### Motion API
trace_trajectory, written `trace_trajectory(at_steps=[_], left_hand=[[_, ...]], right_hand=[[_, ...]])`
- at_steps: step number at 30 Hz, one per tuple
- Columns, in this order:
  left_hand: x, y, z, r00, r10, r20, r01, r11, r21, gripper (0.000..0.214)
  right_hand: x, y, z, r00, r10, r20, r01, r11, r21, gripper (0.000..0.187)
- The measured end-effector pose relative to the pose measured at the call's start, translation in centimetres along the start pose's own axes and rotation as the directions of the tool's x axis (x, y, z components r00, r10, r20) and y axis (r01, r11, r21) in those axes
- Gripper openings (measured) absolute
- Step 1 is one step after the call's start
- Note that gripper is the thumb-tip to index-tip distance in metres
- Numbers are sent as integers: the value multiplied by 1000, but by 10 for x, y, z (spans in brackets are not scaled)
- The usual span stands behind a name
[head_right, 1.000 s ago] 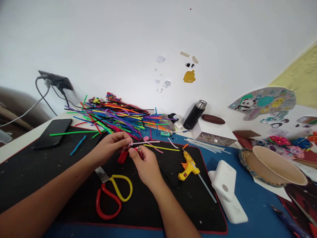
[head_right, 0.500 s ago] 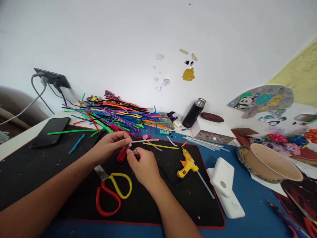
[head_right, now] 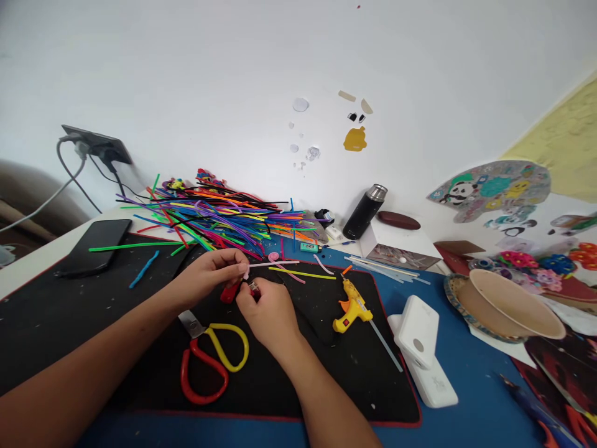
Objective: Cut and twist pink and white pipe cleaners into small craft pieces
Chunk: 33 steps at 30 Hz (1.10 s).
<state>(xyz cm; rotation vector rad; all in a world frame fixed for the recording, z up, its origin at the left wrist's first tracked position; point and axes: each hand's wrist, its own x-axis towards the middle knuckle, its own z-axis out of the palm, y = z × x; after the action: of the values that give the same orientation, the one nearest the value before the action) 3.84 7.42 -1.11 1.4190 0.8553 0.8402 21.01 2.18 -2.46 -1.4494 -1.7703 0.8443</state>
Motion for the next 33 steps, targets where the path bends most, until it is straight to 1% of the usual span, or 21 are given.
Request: trace_trajectory(at_steps=[12, 22, 30, 33], left_hand=[[1, -1, 0, 1000, -5, 11, 5, 1000, 8, 37], [1, 0, 3, 1000, -11, -4, 11, 1000, 11, 38], [0, 1, 5, 1000, -14, -2, 14, 1000, 16, 37], [0, 0, 3, 1000, -1, -18, 1, 1000, -11, 36]], right_hand=[[0, 0, 2, 1000, 21, 4, -21, 1000, 21, 27], [1, -3, 1, 1000, 29, 5, -29, 1000, 13, 28], [2, 0, 2, 999, 44, 9, -44, 999, 4, 27], [2, 2, 2, 999, 29, 26, -30, 999, 42, 29]])
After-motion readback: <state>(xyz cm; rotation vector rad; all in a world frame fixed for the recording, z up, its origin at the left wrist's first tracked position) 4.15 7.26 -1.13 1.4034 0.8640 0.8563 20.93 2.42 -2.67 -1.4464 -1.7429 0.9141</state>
